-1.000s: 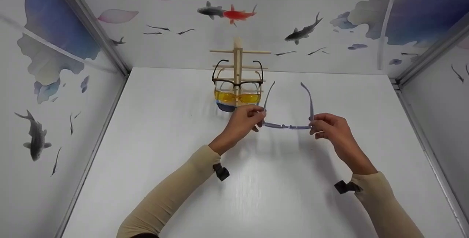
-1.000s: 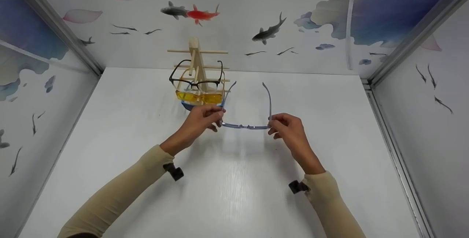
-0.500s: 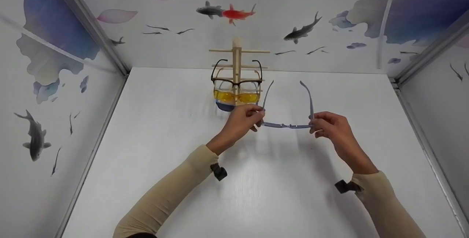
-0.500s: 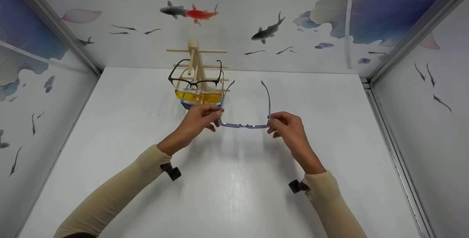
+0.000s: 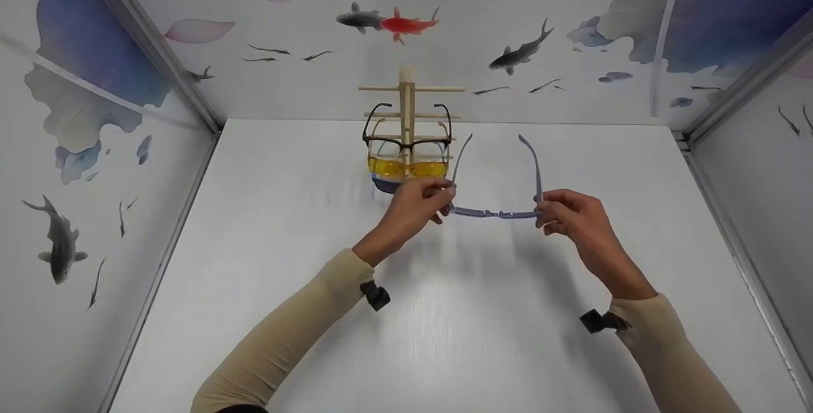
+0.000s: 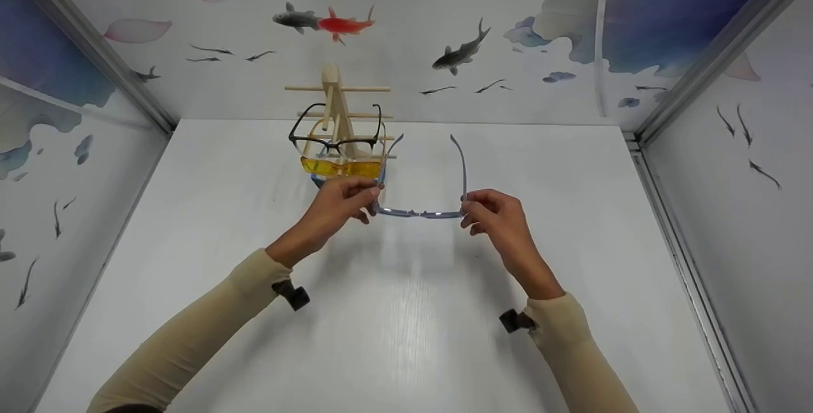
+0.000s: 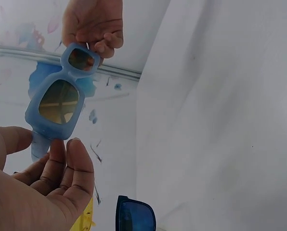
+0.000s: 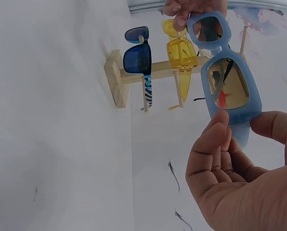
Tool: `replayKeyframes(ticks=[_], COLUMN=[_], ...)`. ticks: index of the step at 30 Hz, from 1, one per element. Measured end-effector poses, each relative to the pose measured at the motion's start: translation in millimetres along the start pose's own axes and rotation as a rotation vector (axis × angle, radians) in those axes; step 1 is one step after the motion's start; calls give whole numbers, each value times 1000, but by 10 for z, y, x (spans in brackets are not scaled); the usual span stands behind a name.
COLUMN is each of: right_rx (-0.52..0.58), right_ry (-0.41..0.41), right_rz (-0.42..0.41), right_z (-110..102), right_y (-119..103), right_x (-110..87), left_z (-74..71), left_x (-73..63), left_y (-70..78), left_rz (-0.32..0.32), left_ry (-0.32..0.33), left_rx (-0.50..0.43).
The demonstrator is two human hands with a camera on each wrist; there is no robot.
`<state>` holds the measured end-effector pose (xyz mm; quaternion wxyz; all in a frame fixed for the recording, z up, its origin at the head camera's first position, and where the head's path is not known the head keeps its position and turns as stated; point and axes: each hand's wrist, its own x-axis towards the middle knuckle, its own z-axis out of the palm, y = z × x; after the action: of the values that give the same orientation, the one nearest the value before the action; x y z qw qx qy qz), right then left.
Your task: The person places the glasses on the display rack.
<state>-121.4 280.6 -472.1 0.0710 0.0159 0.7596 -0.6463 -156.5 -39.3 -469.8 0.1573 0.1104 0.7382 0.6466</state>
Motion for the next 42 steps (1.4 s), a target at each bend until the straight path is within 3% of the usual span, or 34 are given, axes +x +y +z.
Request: replayKeyframes(ticks=[18,27,42], right_rx=[8,53,90], right_ry=[12,6,-14], right_rz=[-44,-79,-104], right_z=[71,128,207], right_y=[-134,-204,-322], right_x=[-4,14,32], left_z=[-92,-174,-287], left_x=[-59,-90,-137], left_y=[183,244,376], left_rz=[22,98,102], left_ry=[15,25,42], left_rx=[27,40,49])
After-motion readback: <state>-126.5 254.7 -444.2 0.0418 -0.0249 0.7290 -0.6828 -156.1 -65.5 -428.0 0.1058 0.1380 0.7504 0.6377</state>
